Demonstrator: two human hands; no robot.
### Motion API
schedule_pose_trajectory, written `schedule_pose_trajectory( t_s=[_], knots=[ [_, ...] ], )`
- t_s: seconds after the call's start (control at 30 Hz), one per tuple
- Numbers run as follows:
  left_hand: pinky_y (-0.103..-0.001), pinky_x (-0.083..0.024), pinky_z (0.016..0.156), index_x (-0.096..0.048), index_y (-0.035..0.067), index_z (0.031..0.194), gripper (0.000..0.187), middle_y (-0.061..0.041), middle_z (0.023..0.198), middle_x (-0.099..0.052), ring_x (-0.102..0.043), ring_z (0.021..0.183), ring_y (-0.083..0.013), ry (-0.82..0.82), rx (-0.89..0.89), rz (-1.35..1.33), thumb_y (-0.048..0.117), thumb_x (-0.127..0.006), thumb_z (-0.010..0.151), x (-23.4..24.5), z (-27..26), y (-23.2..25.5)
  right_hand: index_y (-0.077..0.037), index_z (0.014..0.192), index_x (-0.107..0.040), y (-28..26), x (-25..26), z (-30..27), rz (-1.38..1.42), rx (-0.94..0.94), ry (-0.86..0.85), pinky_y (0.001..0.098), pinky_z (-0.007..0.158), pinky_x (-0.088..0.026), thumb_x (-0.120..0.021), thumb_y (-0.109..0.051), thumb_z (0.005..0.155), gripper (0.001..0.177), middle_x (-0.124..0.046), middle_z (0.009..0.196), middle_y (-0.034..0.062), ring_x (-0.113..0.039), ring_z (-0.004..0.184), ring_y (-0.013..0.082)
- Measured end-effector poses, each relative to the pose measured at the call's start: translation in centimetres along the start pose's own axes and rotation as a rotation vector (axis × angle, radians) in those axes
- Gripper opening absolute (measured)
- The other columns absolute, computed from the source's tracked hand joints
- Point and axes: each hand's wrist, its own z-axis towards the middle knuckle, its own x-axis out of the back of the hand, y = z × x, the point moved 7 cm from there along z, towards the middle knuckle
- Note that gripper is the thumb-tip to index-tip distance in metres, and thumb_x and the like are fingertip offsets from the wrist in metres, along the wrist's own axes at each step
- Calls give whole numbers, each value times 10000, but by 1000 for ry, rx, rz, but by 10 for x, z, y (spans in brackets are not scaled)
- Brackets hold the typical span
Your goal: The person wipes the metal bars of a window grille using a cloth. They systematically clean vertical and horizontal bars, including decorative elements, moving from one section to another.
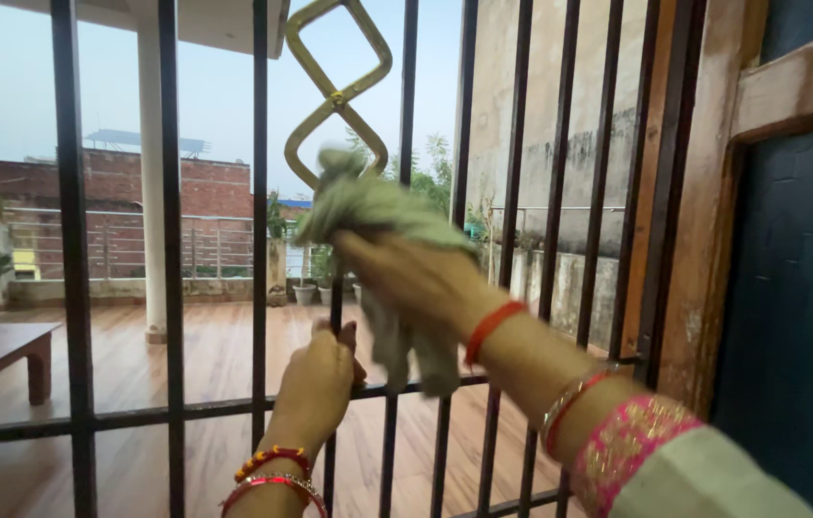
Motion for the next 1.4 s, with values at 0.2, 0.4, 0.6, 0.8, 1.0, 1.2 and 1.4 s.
schedule_pose_trajectory(
  t_s=[0.2, 0.4, 0.6, 0.8, 1.0, 1.2, 1.4],
  knots=[
    [-510, -555, 765, -538, 4, 1108, 296, -242, 852, -751, -738, 859, -414, 11, -58, -46, 252, -413, 1005, 1, -2, 5, -87, 1218, -580, -13, -14, -6, -191, 212, 178, 428, 871, -514, -541, -141, 919, 306, -676, 1136, 134, -664, 1038, 332],
    [-500, -518, 831, -567, 13, 1149, 256, -244, 1103, -650, -625, 1031, -428, 220, -172, 119, 161, -460, 969, 3, -26, 3, -66, 1195, -566, -7, -51, -22, -37, 148, 282, 437, 859, -534, -627, -168, 907, 311, -658, 1133, 145, -675, 999, 357],
    [-432, -425, 1066, -662, 11, 978, 204, -191, 1322, -516, -456, 1290, -352, 313, -527, 920, 158, -586, 858, 23, -60, 25, -94, 1265, -574, -20, -67, -57, -64, 189, 231, 422, 844, -554, -616, -130, 913, 356, -661, 1220, 98, -693, 1042, 338],
    [-673, -189, 1171, -548, 14, 1233, 589, -250, 1510, -332, -224, 1489, -381, 570, -667, 868, 421, -643, 819, 83, -76, 37, -132, 1260, -607, -45, -57, -56, -136, 140, 118, 438, 839, -558, -688, -163, 857, 413, -691, 1130, 95, -704, 990, 321],
    [-749, -95, 1133, -313, -59, 1474, 987, -329, 1588, -154, -112, 1492, -480, 697, -582, 791, 585, -664, 813, 128, -50, 42, -103, 1402, -531, -62, -30, -16, -269, 427, 253, 402, 958, -549, -674, -244, 934, 509, -628, 1386, 149, -685, 1109, 305],
    [-609, -141, 1259, -303, -15, 1554, 756, -204, 1731, -165, -170, 1594, -333, 635, -405, 798, 315, -577, 931, 141, -18, 15, -87, 1406, -497, -73, -44, 36, -94, 356, 129, 424, 1021, -466, -687, -338, 924, 576, -624, 1322, 154, -616, 1200, 340],
    [-557, -138, 1208, -325, 5, 1562, 764, -225, 1654, -158, -128, 1549, -364, 596, -426, 966, 298, -542, 890, 137, -36, -3, -70, 1280, -567, -75, -102, 27, 104, 189, 115, 420, 963, -494, -675, -332, 930, 450, -659, 1203, 163, -634, 1131, 349]
  ],
)
